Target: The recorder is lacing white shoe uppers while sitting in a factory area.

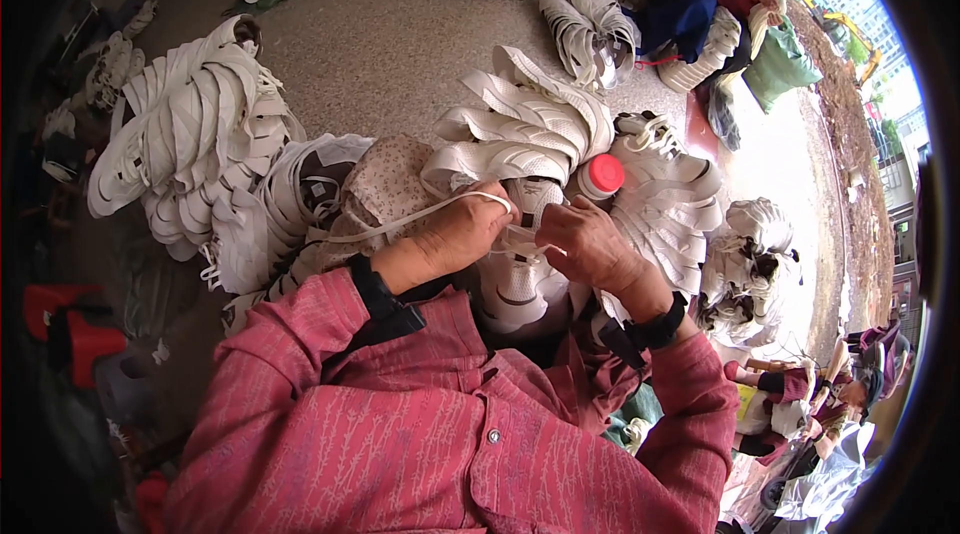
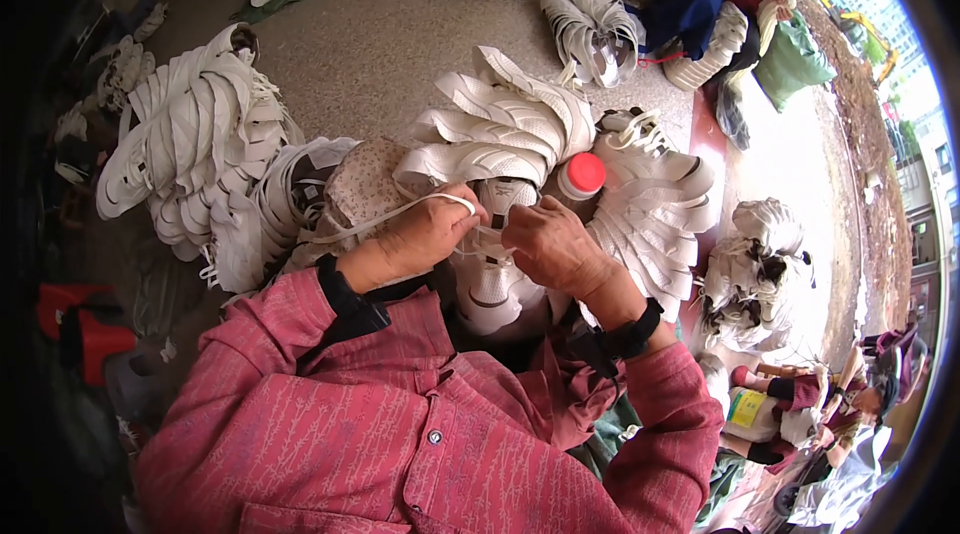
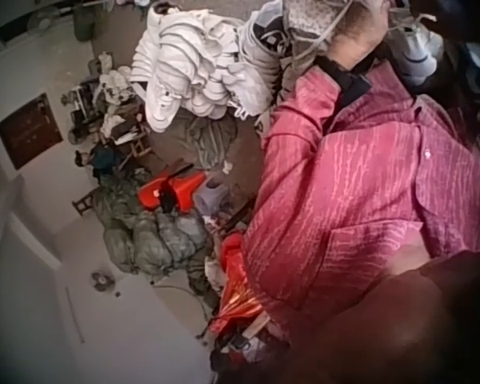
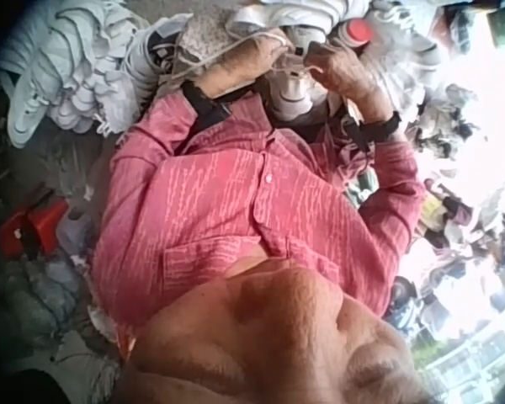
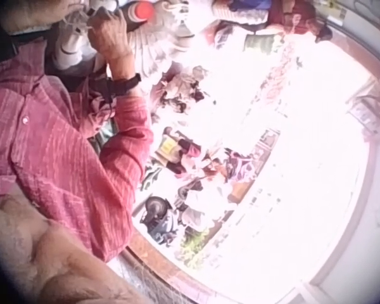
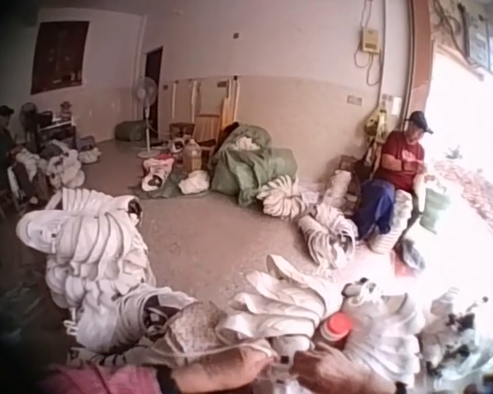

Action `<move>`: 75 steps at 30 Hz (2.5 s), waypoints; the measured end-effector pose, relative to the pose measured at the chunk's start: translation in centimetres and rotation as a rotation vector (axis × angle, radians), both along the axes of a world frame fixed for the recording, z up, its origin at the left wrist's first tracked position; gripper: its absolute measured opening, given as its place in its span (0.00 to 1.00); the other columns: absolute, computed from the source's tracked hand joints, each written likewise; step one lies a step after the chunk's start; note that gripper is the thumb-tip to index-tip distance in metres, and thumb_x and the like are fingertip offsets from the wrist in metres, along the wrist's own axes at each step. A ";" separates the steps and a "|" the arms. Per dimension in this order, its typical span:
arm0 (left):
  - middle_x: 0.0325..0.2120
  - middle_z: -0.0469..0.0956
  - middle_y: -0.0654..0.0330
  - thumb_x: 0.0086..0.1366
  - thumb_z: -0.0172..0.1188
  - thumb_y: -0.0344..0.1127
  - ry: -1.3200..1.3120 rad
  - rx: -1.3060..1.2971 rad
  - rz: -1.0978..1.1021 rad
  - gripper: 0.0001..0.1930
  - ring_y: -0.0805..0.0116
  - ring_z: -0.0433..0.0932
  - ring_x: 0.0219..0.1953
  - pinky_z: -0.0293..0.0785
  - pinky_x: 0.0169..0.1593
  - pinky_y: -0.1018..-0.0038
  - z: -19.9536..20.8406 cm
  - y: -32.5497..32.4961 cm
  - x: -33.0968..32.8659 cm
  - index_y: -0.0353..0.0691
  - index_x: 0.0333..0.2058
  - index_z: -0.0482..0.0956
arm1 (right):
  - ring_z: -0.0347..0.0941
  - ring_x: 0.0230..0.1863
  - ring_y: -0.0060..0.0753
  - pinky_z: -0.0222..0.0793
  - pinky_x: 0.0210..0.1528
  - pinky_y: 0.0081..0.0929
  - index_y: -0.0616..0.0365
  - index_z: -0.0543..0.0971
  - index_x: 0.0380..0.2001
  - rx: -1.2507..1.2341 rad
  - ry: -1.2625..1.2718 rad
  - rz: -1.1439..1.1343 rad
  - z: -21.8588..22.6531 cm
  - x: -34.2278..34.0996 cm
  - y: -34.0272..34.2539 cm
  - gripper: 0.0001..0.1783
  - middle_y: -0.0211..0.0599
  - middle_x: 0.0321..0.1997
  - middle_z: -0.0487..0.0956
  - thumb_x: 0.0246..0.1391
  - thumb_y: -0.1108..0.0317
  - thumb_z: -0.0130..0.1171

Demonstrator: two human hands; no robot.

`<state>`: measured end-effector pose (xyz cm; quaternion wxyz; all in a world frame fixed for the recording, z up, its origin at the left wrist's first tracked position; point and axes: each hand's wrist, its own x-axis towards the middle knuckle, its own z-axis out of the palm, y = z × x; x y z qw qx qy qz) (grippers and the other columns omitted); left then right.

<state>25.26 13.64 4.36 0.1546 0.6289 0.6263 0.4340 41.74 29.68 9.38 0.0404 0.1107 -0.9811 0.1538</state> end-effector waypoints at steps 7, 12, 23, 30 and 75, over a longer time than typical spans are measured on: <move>0.27 0.75 0.43 0.69 0.47 0.37 0.031 -0.182 0.165 0.14 0.41 0.75 0.35 0.70 0.38 0.58 -0.2 0.6 0.6 0.31 0.29 0.71 | 0.72 0.39 0.42 0.67 0.45 0.36 0.53 0.78 0.30 -0.097 -0.105 -0.050 0.7 0.2 -0.2 0.12 0.36 0.35 0.73 0.36 0.72 0.61; 0.21 0.76 0.44 0.68 0.49 0.44 0.090 -0.317 0.209 0.18 0.41 0.76 0.28 0.71 0.33 0.58 -1.4 0.9 0.1 0.32 0.28 0.73 | 0.73 0.40 0.44 0.68 0.44 0.38 0.53 0.79 0.31 -0.097 -0.200 0.005 0.6 0.3 0.0 0.11 0.36 0.35 0.73 0.38 0.70 0.63; 0.22 0.80 0.65 0.64 0.59 0.44 -0.593 -0.516 -0.046 0.16 0.78 0.74 0.28 0.70 0.35 0.77 0.4 2.6 -0.1 0.37 0.24 0.81 | 0.71 0.33 0.33 0.66 0.42 0.31 0.55 0.71 0.24 0.328 0.353 -0.086 -2.5 0.1 0.5 0.06 0.32 0.30 0.71 0.42 0.69 0.57; 0.19 0.74 0.72 0.65 0.59 0.44 -0.894 -0.492 -0.009 0.16 0.83 0.65 0.21 0.60 0.27 0.84 0.0 3.3 -0.1 0.40 0.23 0.80 | 0.65 0.29 0.33 0.59 0.34 0.31 0.53 0.70 0.23 0.275 0.484 -0.084 -4.5 0.1 0.3 0.11 0.33 0.26 0.67 0.38 0.64 0.61; 0.19 0.77 0.57 0.70 0.45 0.34 -1.368 0.606 -0.435 0.11 0.73 0.77 0.22 0.72 0.32 0.77 18.6 -17.8 -15.4 0.30 0.39 0.71 | 0.73 0.49 0.44 0.66 0.52 0.36 0.55 0.80 0.41 -0.111 0.057 -0.978 2.1 13.9 5.1 0.14 0.39 0.44 0.78 0.47 0.70 0.65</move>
